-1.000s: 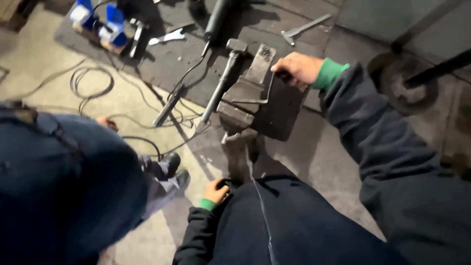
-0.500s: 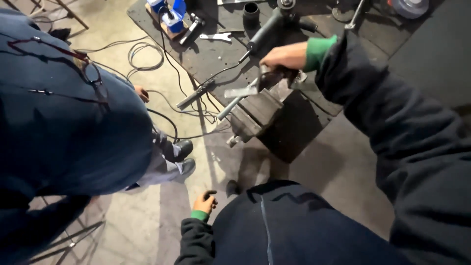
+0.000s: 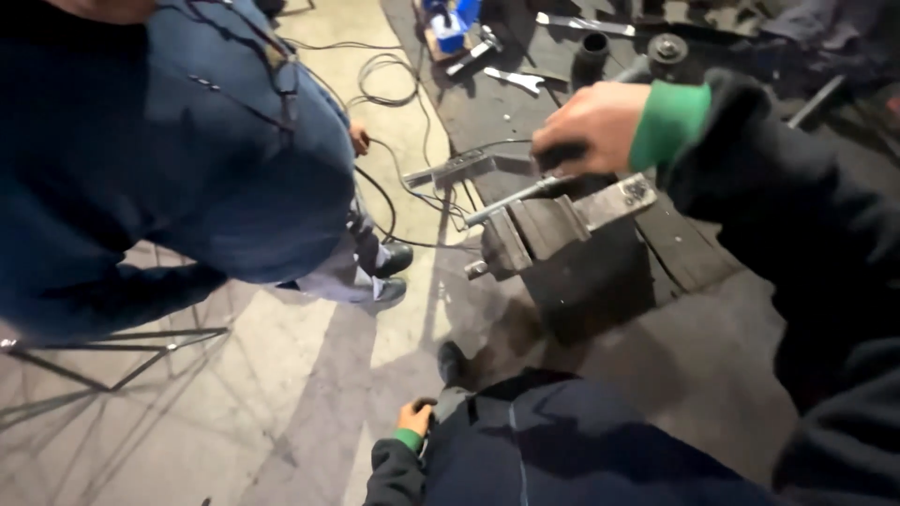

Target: Clamping and manipulating a metal strip using a bench vise in a workshop.

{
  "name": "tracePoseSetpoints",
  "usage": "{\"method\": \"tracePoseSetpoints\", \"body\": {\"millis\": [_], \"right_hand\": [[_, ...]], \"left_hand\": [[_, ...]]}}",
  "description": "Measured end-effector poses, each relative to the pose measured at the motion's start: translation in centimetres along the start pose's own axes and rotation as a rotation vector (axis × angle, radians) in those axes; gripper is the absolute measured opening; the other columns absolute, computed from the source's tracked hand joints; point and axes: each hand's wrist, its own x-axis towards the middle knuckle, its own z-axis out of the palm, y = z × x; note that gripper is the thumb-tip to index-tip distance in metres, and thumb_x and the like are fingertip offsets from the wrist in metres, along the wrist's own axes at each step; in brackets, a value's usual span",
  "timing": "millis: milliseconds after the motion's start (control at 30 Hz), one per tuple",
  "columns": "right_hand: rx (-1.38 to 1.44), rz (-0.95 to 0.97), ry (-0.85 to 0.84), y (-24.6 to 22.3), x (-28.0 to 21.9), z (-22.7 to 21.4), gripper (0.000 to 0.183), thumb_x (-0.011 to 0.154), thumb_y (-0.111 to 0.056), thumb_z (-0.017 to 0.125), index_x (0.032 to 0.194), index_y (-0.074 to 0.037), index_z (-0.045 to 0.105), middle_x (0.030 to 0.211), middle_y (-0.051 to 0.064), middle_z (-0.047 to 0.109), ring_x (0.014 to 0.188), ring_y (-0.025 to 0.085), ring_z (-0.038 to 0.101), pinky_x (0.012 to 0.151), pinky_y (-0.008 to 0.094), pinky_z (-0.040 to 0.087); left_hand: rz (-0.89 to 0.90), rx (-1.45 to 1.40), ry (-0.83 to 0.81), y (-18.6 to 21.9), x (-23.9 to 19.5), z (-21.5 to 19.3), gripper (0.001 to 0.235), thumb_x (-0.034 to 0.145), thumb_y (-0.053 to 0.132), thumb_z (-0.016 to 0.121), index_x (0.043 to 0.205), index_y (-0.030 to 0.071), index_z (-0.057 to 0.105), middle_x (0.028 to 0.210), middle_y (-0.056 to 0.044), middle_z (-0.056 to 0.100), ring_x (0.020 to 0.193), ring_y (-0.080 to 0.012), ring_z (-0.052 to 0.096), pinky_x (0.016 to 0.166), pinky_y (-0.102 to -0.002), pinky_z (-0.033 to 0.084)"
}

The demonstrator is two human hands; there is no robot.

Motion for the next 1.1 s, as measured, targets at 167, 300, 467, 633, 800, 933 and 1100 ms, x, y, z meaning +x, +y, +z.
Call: {"method": "tracePoseSetpoints", "body": {"millis": [167,300,467,633,800,933,1100], "right_hand": [[-0.488,-0.246,0.127,0.3,-0.5,1.1,0.039,0.069,-0.010,0.073,0.108,-0.014,0.073,0.100,0.005,0.064,0.096,0.026,0.067,0.081,0.038,0.057],[-0.583,-0.394,0.260,-0.1,-1.7,2.1,0.017,0.073,-0.014,0.069,0.090,-0.014,0.070,0.092,0.002,0.061,0.094,0.020,0.065,0.091,0.036,0.051],[-0.562,-0.432,0.403,0.8,-2.7,4.4,0.016,0.070,-0.016,0.067,0.086,-0.014,0.069,0.089,0.002,0.059,0.093,0.020,0.065,0.093,0.036,0.051],[-0.533,-0.490,0.472,1.3,-3.9,6.0,0.010,0.070,-0.016,0.066,0.079,-0.014,0.065,0.087,0.003,0.059,0.091,0.020,0.066,0.094,0.036,0.052],[-0.537,-0.481,0.555,0.5,-6.1,6.4,0.010,0.074,-0.015,0.065,0.084,-0.013,0.067,0.095,0.002,0.064,0.097,0.018,0.067,0.093,0.034,0.051],[-0.574,-0.424,0.728,0.5,-7.8,6.8,0.008,0.083,-0.013,0.067,0.090,-0.013,0.071,0.106,0.001,0.071,0.105,0.016,0.069,0.094,0.031,0.051],[-0.637,-0.352,0.802,0.0,-9.0,6.6,0.008,0.086,-0.013,0.068,0.092,-0.016,0.074,0.107,0.000,0.072,0.102,0.013,0.069,0.086,0.028,0.049]], "left_hand": [[-0.207,-0.104,0.086,-2.0,-2.8,-0.4,0.025,0.091,0.014,0.057,0.105,0.008,0.076,0.066,-0.010,0.071,0.052,-0.0227,0.063,0.044,-0.037,0.044],[-0.246,-0.174,0.097,-4.8,-3.4,-0.3,0.024,0.091,0.015,0.061,0.104,0.007,0.080,0.068,-0.008,0.069,0.052,-0.0189,0.063,0.046,-0.035,0.048],[-0.298,-0.077,0.083,-4.6,-3.3,-1.6,0.024,0.089,0.018,0.063,0.102,0.008,0.080,0.067,-0.008,0.068,0.049,-0.0199,0.060,0.042,-0.037,0.045],[-0.406,0.046,0.043,-2.3,-3.0,-2.8,0.024,0.091,0.020,0.062,0.104,0.011,0.081,0.070,-0.007,0.072,0.052,-0.0199,0.066,0.044,-0.037,0.046],[-0.298,0.017,0.010,-2.4,-2.0,-3.0,0.023,0.089,0.016,0.063,0.100,0.006,0.081,0.069,-0.009,0.070,0.054,-0.0215,0.065,0.048,-0.037,0.048],[-0.220,-0.001,-0.039,-2.8,-1.0,-3.0,0.021,0.087,0.012,0.064,0.096,0.003,0.081,0.071,-0.008,0.070,0.060,-0.0196,0.066,0.053,-0.036,0.052],[-0.212,0.147,-0.037,-2.1,0.3,-2.5,0.020,0.086,0.012,0.066,0.094,0.003,0.083,0.077,-0.009,0.075,0.062,-0.0188,0.067,0.056,-0.034,0.053]]}}
